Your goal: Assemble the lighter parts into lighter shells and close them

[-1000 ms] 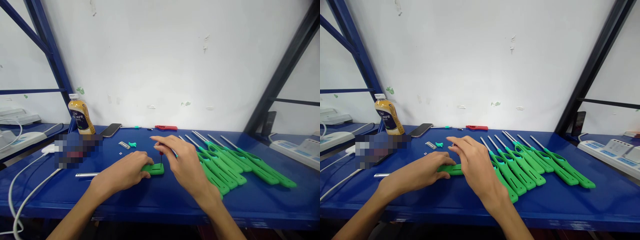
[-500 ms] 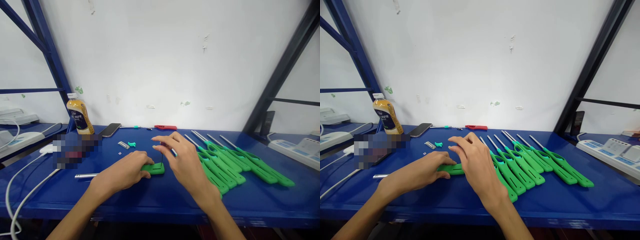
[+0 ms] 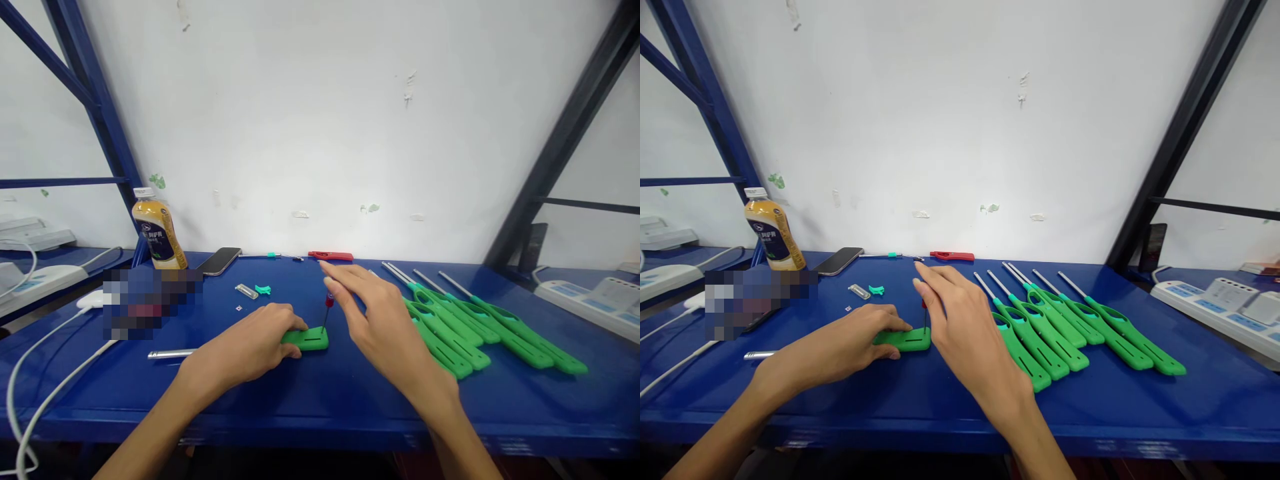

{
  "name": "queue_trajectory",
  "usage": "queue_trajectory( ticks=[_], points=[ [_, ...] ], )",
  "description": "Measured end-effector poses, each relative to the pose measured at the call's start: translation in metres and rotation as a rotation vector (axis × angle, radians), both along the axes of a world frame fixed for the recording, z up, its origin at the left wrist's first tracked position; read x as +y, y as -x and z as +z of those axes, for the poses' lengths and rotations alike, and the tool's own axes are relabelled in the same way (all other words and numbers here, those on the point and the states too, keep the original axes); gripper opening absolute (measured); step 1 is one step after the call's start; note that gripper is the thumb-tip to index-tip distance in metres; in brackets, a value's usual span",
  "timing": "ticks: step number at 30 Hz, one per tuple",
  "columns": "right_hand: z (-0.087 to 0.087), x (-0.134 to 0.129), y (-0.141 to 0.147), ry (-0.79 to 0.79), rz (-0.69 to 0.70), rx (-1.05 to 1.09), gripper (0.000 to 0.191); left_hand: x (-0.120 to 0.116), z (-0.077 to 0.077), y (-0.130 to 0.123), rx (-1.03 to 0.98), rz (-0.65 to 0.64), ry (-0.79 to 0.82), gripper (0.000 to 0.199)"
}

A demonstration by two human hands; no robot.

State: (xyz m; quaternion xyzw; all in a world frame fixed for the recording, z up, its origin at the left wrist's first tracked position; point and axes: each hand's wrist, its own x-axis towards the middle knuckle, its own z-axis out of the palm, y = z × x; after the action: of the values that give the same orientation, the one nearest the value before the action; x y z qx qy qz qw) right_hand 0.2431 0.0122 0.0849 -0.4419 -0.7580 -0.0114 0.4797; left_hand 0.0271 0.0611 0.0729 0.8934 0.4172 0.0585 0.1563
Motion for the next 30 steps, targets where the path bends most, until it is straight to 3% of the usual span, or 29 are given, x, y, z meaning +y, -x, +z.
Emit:
queue_trajectory(
  ticks=[3, 8, 14, 18, 20, 25, 30],
  points=[
    [-0.0006, -0.0019, 0.0024, 0.033, 0.098, 0.014, 0.04, -0.0008, -0.0002, 0.0007, -0.008, 0.003, 0.001, 0.036],
    [-0.0025, -0.0005, 0.006, -0.028, -0.107, -0.021, 0.021, -0.0016, 0.0017, -0.0004, -0.008, 0.016, 0.007, 0.038],
    [-0.0012, -0.0003, 0.0054, 0.011, 0.06, 0.097, 0.037, -0.0009, 0.0022, -0.002, -0.007, 0.027, 0.013, 0.037],
    [-0.0017, -0.001, 0.0085, -0.061, -0.03, 0.07, 0.019, 0.0002, -0.001, 0.0002, -0.02, 0.025, 0.002, 0.038],
    [-0.0014, -0.0013, 0.0082, -0.067, -0.061, 0.031, 0.019, 0.0004, -0.0011, 0.0007, -0.021, 0.019, 0.001, 0.037],
    [-0.0016, 0.0003, 0.003, 0.016, 0.116, 0.063, 0.039, 0.0005, -0.0001, -0.0001, -0.017, 0.005, -0.003, 0.037],
    [-0.001, 0.0021, -0.0005, -0.037, -0.064, 0.01, 0.02, -0.0013, 0.0015, -0.0013, -0.011, 0.006, -0.014, 0.035]
  ],
)
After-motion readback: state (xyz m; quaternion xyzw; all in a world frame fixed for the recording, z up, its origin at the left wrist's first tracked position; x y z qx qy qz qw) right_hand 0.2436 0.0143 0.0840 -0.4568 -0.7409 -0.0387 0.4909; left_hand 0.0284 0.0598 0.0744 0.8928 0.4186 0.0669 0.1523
